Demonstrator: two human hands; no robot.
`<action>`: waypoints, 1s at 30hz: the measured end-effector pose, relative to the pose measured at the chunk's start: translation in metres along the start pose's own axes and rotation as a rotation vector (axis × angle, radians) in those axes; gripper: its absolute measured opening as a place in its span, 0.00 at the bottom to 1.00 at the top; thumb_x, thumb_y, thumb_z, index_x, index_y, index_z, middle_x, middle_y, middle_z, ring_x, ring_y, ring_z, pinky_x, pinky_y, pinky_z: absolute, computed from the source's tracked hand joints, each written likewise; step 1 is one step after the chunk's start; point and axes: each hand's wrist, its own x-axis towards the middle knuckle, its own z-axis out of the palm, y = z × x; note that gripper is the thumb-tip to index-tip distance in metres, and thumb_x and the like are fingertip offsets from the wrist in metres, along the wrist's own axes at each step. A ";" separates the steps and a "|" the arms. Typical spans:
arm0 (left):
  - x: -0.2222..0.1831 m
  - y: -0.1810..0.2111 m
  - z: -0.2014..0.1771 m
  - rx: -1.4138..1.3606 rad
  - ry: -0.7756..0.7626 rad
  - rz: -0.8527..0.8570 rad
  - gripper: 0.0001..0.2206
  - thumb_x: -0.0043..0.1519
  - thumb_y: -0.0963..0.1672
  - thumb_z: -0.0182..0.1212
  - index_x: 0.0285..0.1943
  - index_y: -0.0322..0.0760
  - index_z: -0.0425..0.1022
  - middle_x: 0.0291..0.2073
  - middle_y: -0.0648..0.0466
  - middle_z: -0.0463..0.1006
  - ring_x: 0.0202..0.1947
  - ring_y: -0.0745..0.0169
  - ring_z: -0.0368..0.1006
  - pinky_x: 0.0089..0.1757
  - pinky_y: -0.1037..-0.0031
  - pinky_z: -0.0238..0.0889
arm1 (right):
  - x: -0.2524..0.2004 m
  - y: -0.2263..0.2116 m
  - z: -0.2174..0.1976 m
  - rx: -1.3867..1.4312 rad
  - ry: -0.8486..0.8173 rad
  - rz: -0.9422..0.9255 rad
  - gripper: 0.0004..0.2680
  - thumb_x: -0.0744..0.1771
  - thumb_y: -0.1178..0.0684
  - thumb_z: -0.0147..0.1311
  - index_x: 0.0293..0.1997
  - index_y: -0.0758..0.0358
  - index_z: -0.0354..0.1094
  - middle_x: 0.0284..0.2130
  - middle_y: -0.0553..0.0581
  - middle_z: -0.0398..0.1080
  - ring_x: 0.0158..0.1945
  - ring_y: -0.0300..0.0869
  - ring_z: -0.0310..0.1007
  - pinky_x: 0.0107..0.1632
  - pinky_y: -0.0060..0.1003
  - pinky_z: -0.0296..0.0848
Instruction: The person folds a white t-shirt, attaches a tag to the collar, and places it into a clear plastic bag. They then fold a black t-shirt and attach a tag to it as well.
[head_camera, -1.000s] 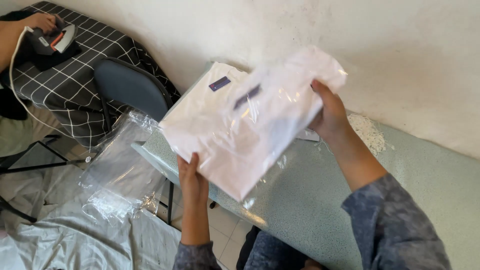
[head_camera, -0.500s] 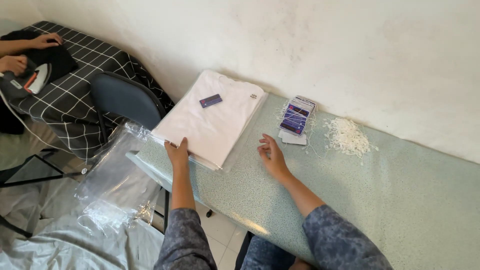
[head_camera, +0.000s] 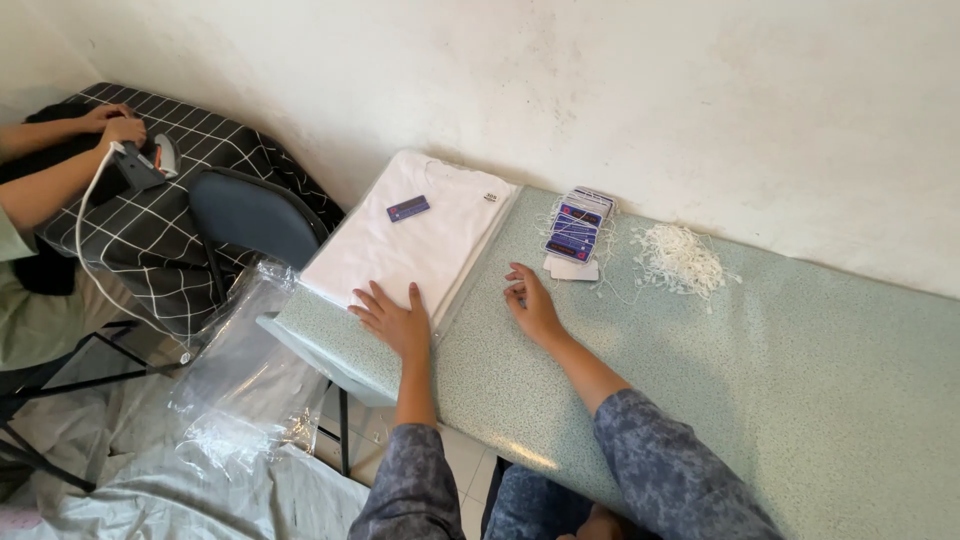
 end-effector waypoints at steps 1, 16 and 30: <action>-0.001 -0.001 0.002 0.003 -0.003 -0.005 0.38 0.64 0.57 0.60 0.79 0.37 0.54 0.79 0.38 0.47 0.76 0.24 0.37 0.70 0.41 0.35 | -0.001 -0.005 -0.001 -0.001 -0.004 0.005 0.21 0.68 0.65 0.50 0.71 0.68 0.52 0.53 0.69 0.67 0.51 0.52 0.76 0.55 0.43 0.78; -0.029 0.059 -0.045 -0.070 0.111 0.565 0.34 0.72 0.57 0.52 0.83 0.44 0.47 0.81 0.43 0.35 0.79 0.28 0.25 0.67 0.28 0.20 | -0.203 -0.104 -0.073 -0.707 -0.949 -0.296 0.32 0.69 0.27 0.21 0.79 0.58 0.27 0.77 0.65 0.25 0.79 0.59 0.17 0.73 0.60 0.17; -0.034 0.045 -0.029 0.095 0.025 0.531 0.37 0.71 0.61 0.39 0.83 0.38 0.47 0.80 0.44 0.44 0.78 0.28 0.33 0.65 0.30 0.15 | -0.267 -0.098 -0.126 -0.592 -0.481 -0.538 0.13 0.71 0.49 0.54 0.61 0.64 0.69 0.65 0.60 0.66 0.72 0.50 0.58 0.72 0.49 0.47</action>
